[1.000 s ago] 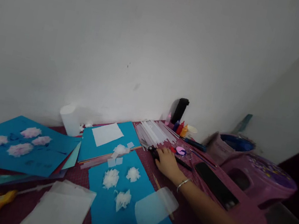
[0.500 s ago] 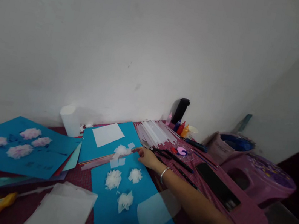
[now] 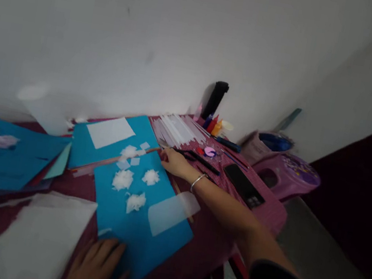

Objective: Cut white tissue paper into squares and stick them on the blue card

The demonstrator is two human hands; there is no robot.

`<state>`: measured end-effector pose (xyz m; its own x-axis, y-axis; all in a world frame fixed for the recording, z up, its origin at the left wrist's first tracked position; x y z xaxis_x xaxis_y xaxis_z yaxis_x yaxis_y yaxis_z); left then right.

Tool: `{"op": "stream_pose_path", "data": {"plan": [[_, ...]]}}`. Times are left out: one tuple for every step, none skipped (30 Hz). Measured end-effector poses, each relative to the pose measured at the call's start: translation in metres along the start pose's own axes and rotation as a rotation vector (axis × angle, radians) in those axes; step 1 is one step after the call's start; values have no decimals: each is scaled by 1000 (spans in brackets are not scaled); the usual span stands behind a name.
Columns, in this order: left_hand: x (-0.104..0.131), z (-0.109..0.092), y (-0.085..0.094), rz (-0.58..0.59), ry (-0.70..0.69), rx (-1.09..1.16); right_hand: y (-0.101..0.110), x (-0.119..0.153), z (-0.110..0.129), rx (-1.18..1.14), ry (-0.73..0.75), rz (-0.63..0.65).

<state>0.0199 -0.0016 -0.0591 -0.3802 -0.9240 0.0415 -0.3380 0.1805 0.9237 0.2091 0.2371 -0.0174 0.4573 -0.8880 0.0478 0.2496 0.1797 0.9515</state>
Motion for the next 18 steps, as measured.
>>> {"op": "stream_pose_path", "data": {"plan": [[-1, 1, 0, 4, 1, 0, 3, 12, -1, 9, 40, 34], [-2, 1, 0, 6, 4, -4, 5, 26, -1, 16, 92, 77], [-4, 0, -1, 6, 14, -12, 7, 42, 0, 24, 150, 121], [-5, -3, -1, 8, 26, -21, 8, 57, 3, 37, 208, 162], [-7, -6, -2, 11, 44, -31, 8, 73, 6, 56, 266, 192], [-9, -10, -4, 15, 67, -39, 8, 86, 9, 80, 307, 203], [-10, -15, -5, 16, 92, -44, 7, 98, 12, 127, 342, 204], [-12, -18, -6, 15, 120, -46, 6, 107, 14, 224, 368, 177], [-13, -22, -7, 9, 147, -45, 3, 113, 16, 298, 377, 161], [-13, -24, -8, -2, 172, -42, -1, 117, 16, 344, 380, 160], [-13, -26, -8, -15, 189, -37, -5, 119, 16, 361, 375, 171], [-13, -27, -9, -28, 201, -32, -9, 119, 15, 325, 354, 198], [-13, -28, -9, -43, 206, -29, -13, 118, 13, 255, 324, 231], [-12, -29, -10, -58, 204, -24, -16, 116, 11, 171, 291, 262], [-11, -29, -10, -71, 196, -16, -17, 115, 8, 88, 257, 286], [-10, -29, -10, -83, 190, -9, -19, 113, 5, 14, 231, 304], [-9, -29, -11, -91, 187, -1, -19, 112, 3, -47, 213, 316], [-8, -28, -11, -99, 189, 8, -19, 111, 2, -97, 205, 327]]}}
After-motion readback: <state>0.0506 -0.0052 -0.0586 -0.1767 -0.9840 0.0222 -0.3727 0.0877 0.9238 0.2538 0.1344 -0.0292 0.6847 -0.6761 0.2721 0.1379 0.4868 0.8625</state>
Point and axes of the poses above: each hand's wrist, its own x-axis away from the middle knuckle, its own y-axis out of the back of the hand, z = x × y, the point moved 6 cm from there along -x, towards the middle knuckle, and after that the axes turned 14 degrees about x, right-handed, at the moved point
